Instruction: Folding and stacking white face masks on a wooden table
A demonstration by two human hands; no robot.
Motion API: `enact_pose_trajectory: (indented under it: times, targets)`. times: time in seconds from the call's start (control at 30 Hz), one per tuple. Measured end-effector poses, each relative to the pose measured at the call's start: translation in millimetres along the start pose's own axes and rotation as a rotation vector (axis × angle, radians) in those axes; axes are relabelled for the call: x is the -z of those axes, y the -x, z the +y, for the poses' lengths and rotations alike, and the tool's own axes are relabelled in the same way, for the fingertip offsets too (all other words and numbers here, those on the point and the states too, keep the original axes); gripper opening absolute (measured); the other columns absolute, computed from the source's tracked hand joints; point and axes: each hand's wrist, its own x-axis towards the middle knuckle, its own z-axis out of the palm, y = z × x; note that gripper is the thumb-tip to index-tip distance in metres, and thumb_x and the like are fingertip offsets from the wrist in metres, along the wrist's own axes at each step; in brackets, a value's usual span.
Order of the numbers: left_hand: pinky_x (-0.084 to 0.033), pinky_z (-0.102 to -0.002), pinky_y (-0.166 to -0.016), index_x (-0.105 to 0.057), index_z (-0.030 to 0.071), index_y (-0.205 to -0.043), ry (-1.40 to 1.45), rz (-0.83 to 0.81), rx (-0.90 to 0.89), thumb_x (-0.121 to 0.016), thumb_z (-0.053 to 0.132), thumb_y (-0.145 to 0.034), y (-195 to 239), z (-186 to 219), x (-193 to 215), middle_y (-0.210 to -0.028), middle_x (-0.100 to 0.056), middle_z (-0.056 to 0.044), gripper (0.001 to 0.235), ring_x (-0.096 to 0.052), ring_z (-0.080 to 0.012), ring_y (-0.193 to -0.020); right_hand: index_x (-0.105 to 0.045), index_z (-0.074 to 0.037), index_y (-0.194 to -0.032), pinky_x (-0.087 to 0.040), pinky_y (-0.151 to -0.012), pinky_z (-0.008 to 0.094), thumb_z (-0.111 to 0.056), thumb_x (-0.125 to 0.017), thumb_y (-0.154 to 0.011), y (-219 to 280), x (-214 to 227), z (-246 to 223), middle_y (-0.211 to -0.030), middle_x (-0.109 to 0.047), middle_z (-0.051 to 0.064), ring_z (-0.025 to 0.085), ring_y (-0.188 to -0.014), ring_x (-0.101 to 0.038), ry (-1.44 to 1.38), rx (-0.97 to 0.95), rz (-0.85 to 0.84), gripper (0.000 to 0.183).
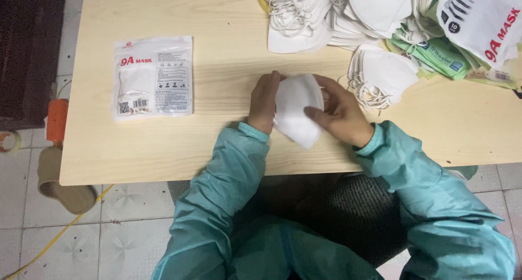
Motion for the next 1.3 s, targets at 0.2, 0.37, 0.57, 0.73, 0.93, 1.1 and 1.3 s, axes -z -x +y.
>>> enact_pose_trajectory:
  times: [0.2, 0.37, 0.57, 0.73, 0.93, 1.1, 1.3]
  targets:
    - [-0.046, -0.046, -0.111, -0.056, 0.013, -0.144, 0.026, -0.253, -0.053, -0.071, 0.023, -0.098, -4, -2, 9, -0.131, -0.059, -0.018, 0.049, -0.055, -0.0292, -0.126, -0.047, -0.003, -0.149, -0.065, -0.063, 0.041, 0.007, -0.071, -0.085, -4, 15, -3, -0.110, -0.070, 0.019, 0.028, -0.089, -0.072, 0.029, -0.024, -0.009, 0.070]
    - [-0.063, -0.038, -0.087, -0.065, 0.013, -0.134, 0.063, -0.233, 0.129, -0.092, 0.034, -0.081, -1, -5, 8, -0.111, -0.071, -0.013, 0.063, -0.071, -0.0222, -0.103, -0.055, 0.000, -0.143, -0.063, -0.062, 0.028, 0.001, -0.072, -0.089, -8, 33, 2, -0.102, -0.073, 0.014, 0.018, -0.080, -0.072, 0.043, -0.014, -0.033, 0.056]
    - [-0.060, -0.046, -0.096, -0.059, 0.012, -0.141, 0.489, -0.193, 0.172, -0.082, 0.031, -0.093, -8, -12, 23, -0.123, -0.071, -0.017, 0.057, -0.071, -0.0279, -0.110, -0.072, 0.004, -0.130, -0.060, -0.068, 0.046, 0.008, -0.074, -0.101, -19, 141, 39, -0.104, -0.072, 0.024, 0.040, -0.094, -0.072, 0.811, 0.251, 0.341, 0.030]
    - [-0.064, -0.046, -0.092, -0.063, 0.015, -0.134, 0.598, -0.192, 0.189, -0.079, 0.029, -0.095, -15, -25, 28, -0.120, -0.073, -0.015, 0.045, -0.074, -0.0269, -0.105, -0.057, -0.005, -0.153, -0.045, -0.107, 0.056, -0.039, -0.078, -0.093, -14, 186, 68, -0.132, -0.066, 0.027, 0.048, -0.123, -0.060, 1.260, -0.143, 0.302, 0.072]
    - [-0.065, -0.044, -0.090, -0.057, 0.017, -0.141, 0.607, -0.207, 0.185, -0.078, 0.029, -0.096, -15, -30, 30, -0.119, -0.074, -0.015, 0.051, -0.074, -0.0272, -0.102, -0.060, -0.006, -0.150, -0.045, -0.105, 0.058, -0.044, -0.080, -0.091, -14, 185, 63, -0.132, -0.067, 0.023, 0.048, -0.122, -0.060, 1.267, -0.178, 0.328, 0.073]
    - [-0.065, -0.045, -0.091, -0.055, 0.017, -0.142, 0.602, -0.218, 0.176, -0.078, 0.030, -0.096, -23, -39, 36, -0.120, -0.073, -0.015, 0.053, -0.074, -0.0273, -0.103, -0.067, -0.013, -0.145, -0.050, -0.096, 0.055, -0.047, -0.082, -0.086, -17, 191, 79, -0.122, -0.072, 0.016, 0.041, -0.116, -0.065, 1.514, -0.013, 0.367, 0.070]
    - [-0.065, -0.044, -0.090, -0.061, 0.016, -0.136, 0.598, -0.224, 0.171, -0.079, 0.030, -0.095, -25, -37, 36, -0.116, -0.075, -0.014, 0.047, -0.075, -0.0260, -0.101, -0.077, -0.027, -0.095, -0.048, -0.098, 0.045, -0.020, -0.076, -0.085, -18, 190, 70, -0.111, -0.072, 0.001, 0.032, -0.114, -0.066, 1.458, 0.439, 0.437, 0.012]
